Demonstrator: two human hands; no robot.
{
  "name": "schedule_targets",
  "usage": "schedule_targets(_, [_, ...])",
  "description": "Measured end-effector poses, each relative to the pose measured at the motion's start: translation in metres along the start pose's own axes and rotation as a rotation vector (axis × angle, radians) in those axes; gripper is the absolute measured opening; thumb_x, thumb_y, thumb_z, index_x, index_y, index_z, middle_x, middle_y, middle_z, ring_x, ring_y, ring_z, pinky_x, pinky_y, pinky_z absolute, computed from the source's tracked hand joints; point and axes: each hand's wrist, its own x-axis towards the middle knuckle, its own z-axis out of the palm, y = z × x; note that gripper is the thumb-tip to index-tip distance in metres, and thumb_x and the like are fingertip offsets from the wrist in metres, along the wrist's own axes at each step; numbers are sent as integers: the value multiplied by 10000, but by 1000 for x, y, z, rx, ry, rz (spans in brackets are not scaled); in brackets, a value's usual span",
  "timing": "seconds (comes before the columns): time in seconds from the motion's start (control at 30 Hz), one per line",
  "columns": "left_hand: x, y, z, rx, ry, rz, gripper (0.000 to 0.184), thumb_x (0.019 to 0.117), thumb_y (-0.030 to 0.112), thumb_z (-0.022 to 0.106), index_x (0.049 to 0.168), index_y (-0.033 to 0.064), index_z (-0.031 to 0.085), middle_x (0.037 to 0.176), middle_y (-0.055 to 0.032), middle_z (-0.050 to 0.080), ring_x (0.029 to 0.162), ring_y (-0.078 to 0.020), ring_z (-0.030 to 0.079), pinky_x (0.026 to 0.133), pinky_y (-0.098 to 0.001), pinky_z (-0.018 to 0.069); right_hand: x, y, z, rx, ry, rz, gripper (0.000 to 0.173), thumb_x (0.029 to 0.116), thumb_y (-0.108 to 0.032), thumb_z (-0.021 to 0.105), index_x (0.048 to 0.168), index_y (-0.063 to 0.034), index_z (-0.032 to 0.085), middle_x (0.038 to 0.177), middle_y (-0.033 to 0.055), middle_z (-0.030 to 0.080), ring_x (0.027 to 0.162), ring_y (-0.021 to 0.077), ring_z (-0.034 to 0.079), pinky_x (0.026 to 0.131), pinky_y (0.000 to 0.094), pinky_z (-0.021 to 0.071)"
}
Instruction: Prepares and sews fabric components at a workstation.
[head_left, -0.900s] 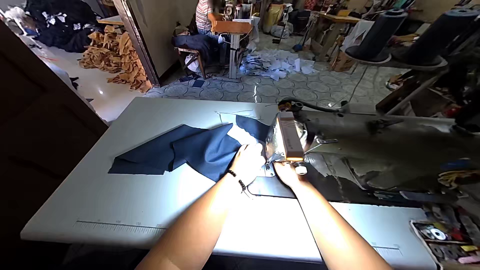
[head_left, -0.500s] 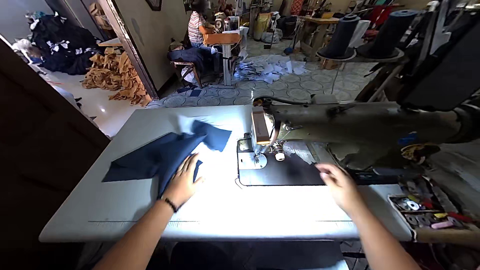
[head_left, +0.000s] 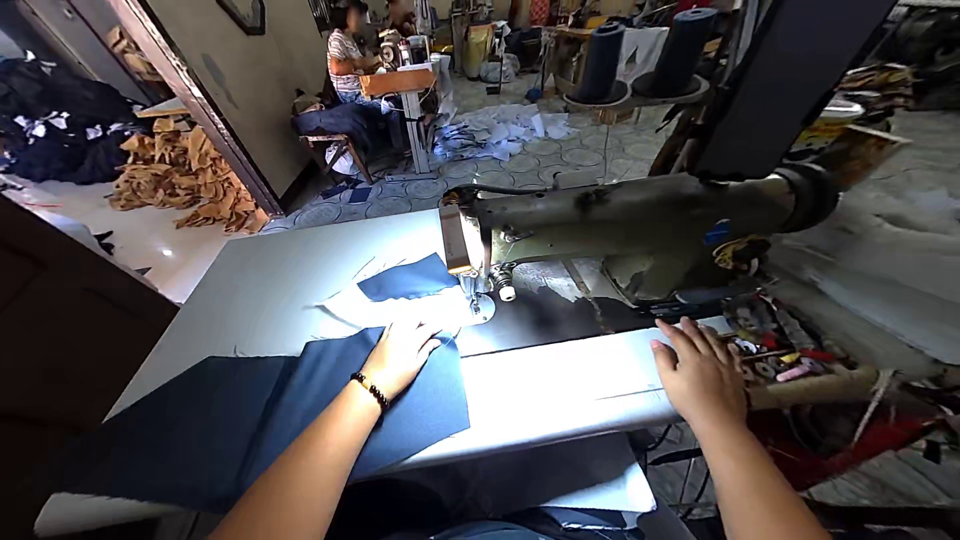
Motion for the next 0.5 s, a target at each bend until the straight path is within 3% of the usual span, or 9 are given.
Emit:
schedule_targets(0.07, [-16, 2, 5, 72, 84, 42, 369, 1073, 307, 471, 1224, 111, 745, 1222, -154, 705, 1213, -343, 638, 1082, -542, 451, -1, -11, -5, 69, -28, -22, 394, 1026, -186, 565, 1379, -24, 634, 1489, 292, 512, 1418, 520, 425, 1163, 725, 225])
schedule_targets(0.1, [-22, 6, 3, 127, 115, 91, 358, 1070, 304, 480, 1166, 101, 758, 1181, -151, 720, 1175, -347, 662, 1040, -547, 486, -4, -22, -5, 156, -24, -75, 376, 999, -133, 594, 1348, -5, 650, 1439, 304, 547, 1376, 524, 466, 1136, 713, 292])
schedule_targets(0.17, [-29, 21, -7, 185, 235, 250, 328, 1045, 285, 520, 1027, 76, 772, 1009, -147, 740, 1003, -345, 710, 879, -520, 568, -18, -64, -4, 378, -13, -239, 303, 958, -67, 600, 1231, -21, 721, 1307, 229, 655, 1285, 415, 575, 1098, 594, 422])
schedule_targets(0.23, [-33, 46, -28, 176, 343, 408, 328, 1043, 254, 518, 933, 60, 759, 831, -113, 694, 817, -293, 700, 733, -442, 593, -38, -117, -7, 585, -15, -426, 273, 956, -99, 581, 1155, -45, 759, 1221, 124, 725, 1240, 284, 638, 1121, 502, 443])
schedule_targets(0.3, [-36, 75, -56, 179, 385, 489, 340, 1043, 250, 505, 907, 56, 750, 737, -92, 659, 671, -258, 679, 591, -394, 571, -49, -163, -23, 748, -58, -539, 328, 954, -248, 625, 1192, -51, 737, 1225, 82, 731, 1226, 220, 649, 1119, 470, 446])
schedule_targets(0.37, [-40, 97, -80, 200, 379, 535, 345, 1050, 253, 484, 911, 53, 728, 709, -95, 668, 602, -255, 676, 510, -386, 545, -50, -184, -43, 897, -181, -528, 463, 938, -377, 685, 1226, -15, 682, 1214, 107, 710, 1169, 195, 640, 1043, 411, 484])
schedule_targets(0.5, [-50, 115, -94, 187, 419, 568, 352, 1072, 270, 462, 935, 55, 705, 644, -67, 606, 540, -222, 626, 461, -345, 498, -50, -184, -57, 1071, -228, -507, 297, 930, -268, 732, 1044, 1, 680, 992, 54, 715, 956, 26, 659, 882, 219, 536])
